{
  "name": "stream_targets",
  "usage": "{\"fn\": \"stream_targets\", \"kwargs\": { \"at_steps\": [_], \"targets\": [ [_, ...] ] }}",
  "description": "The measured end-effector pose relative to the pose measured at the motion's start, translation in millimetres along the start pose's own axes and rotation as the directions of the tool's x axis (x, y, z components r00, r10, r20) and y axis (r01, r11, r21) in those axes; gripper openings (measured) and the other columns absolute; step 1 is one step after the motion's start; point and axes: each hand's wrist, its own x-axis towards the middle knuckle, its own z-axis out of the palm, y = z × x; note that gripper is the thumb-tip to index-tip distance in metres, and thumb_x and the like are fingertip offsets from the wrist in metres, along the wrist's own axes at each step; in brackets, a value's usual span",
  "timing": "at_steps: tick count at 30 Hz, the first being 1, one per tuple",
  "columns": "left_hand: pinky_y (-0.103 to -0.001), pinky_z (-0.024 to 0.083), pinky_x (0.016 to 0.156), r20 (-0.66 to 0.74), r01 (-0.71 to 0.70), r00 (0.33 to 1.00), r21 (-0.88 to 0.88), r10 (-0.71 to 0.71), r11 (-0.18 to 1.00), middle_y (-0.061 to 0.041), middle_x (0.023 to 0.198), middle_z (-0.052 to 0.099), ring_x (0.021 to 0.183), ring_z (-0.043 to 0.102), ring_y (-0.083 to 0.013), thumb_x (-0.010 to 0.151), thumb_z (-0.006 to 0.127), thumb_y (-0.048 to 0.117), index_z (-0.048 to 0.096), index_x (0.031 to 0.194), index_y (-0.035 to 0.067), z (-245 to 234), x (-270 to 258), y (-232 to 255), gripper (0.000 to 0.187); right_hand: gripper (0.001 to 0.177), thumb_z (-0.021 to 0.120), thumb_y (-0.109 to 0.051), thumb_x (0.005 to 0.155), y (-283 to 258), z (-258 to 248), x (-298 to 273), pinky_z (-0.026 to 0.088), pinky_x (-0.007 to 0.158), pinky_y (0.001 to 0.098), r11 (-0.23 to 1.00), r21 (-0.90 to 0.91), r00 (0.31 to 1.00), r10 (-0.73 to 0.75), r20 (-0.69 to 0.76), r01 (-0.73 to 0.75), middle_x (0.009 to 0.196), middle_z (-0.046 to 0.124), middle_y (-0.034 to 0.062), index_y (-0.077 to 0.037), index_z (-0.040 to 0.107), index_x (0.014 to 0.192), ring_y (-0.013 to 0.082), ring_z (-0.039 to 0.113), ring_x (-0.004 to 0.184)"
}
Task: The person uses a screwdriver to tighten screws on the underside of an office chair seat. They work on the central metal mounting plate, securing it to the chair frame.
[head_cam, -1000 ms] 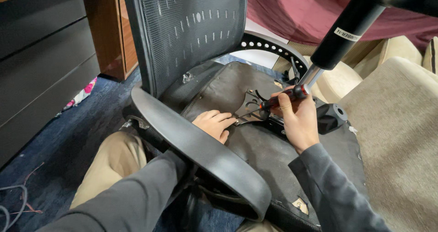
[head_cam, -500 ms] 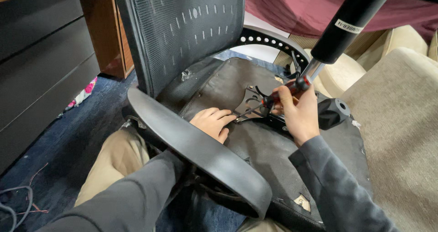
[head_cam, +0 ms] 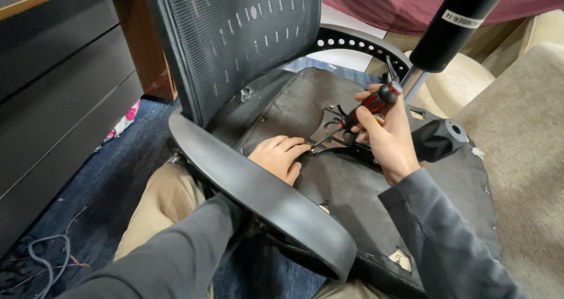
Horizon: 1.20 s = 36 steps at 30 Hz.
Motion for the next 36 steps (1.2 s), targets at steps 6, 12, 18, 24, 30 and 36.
{"fn": "stream_targets", "kwargs": {
  "at_steps": [6, 12, 18, 24, 30, 36],
  "targets": [
    [-0.044, 0.041, 0.108, -0.01, 0.007, 1.0, 0.01, -0.007, 1.0, -0.008, 0.137, 0.062, 0.128, 0.054, -0.0288, 0.087, 0.064, 0.016, 0.065, 0.13, 0.01, -1, 2, 2, 0.044, 0.038, 0.08, -0.015, 0.097, 9, -2, -4, 0.053, 0.074, 0.0274, 0.89, -0.399, 0.963, -0.263, -0.055, 0.22, 0.105, 0.07, 0.0081, -0.003, 0.053, 0.121, 0.013, 0.065, 0.086],
    [-0.044, 0.041, 0.107, -0.014, 0.005, 1.0, 0.018, -0.004, 1.0, -0.008, 0.137, 0.062, 0.128, 0.055, -0.0278, 0.088, 0.063, 0.017, 0.064, 0.131, 0.01, -3, 1, 4, 0.044, 0.037, 0.064, -0.01, 0.093, 2, 2, -13, 0.05, 0.06, 0.0253, 1.0, -0.027, 0.999, -0.014, 0.034, 0.015, 0.109, 0.068, 0.0011, -0.01, 0.046, 0.125, 0.0096, 0.062, 0.074],
    [-0.044, 0.042, 0.107, -0.01, 0.0, 1.0, 0.001, 0.0, 1.0, -0.009, 0.137, 0.062, 0.125, 0.056, -0.0284, 0.088, 0.063, 0.016, 0.065, 0.13, 0.009, -2, 2, 4, 0.043, 0.029, 0.065, -0.007, 0.099, 2, 12, -22, 0.046, 0.054, 0.0278, 0.992, -0.117, 0.998, -0.052, -0.046, 0.047, 0.105, 0.066, 0.0087, -0.006, 0.047, 0.122, 0.0124, 0.058, 0.066],
    [-0.045, 0.042, 0.107, -0.029, -0.042, 0.999, 0.026, 0.043, 0.999, -0.01, 0.137, 0.062, 0.125, 0.055, -0.0298, 0.089, 0.063, 0.016, 0.065, 0.131, 0.008, 0, 0, 0, 0.043, 0.031, 0.064, -0.007, 0.095, 7, 10, -26, 0.05, 0.058, 0.0256, 0.993, -0.074, 0.995, -0.091, 0.038, 0.093, 0.113, 0.07, 0.006, -0.006, 0.05, 0.123, 0.0104, 0.06, 0.069],
    [-0.044, 0.043, 0.107, -0.031, -0.012, 0.999, 0.03, 0.013, 0.999, -0.008, 0.137, 0.062, 0.125, 0.056, -0.0285, 0.088, 0.063, 0.017, 0.065, 0.131, 0.009, 5, 0, -1, 0.043, 0.037, 0.071, -0.017, 0.094, 12, 13, -22, 0.049, 0.058, 0.0279, 0.964, -0.253, 0.992, -0.103, -0.073, 0.081, 0.1, 0.067, 0.0074, -0.01, 0.046, 0.12, 0.0131, 0.063, 0.072],
    [-0.044, 0.043, 0.106, -0.042, 0.011, 0.999, 0.057, -0.009, 0.998, -0.006, 0.136, 0.063, 0.127, 0.056, -0.0278, 0.087, 0.064, 0.017, 0.064, 0.134, 0.014, 5, 0, 1, 0.046, 0.036, 0.076, -0.019, 0.094, 23, 7, -22, 0.053, 0.069, 0.0269, 0.942, -0.311, 0.986, -0.153, -0.064, 0.126, 0.103, 0.072, 0.0073, -0.008, 0.052, 0.119, 0.0124, 0.067, 0.08]
  ]
}}
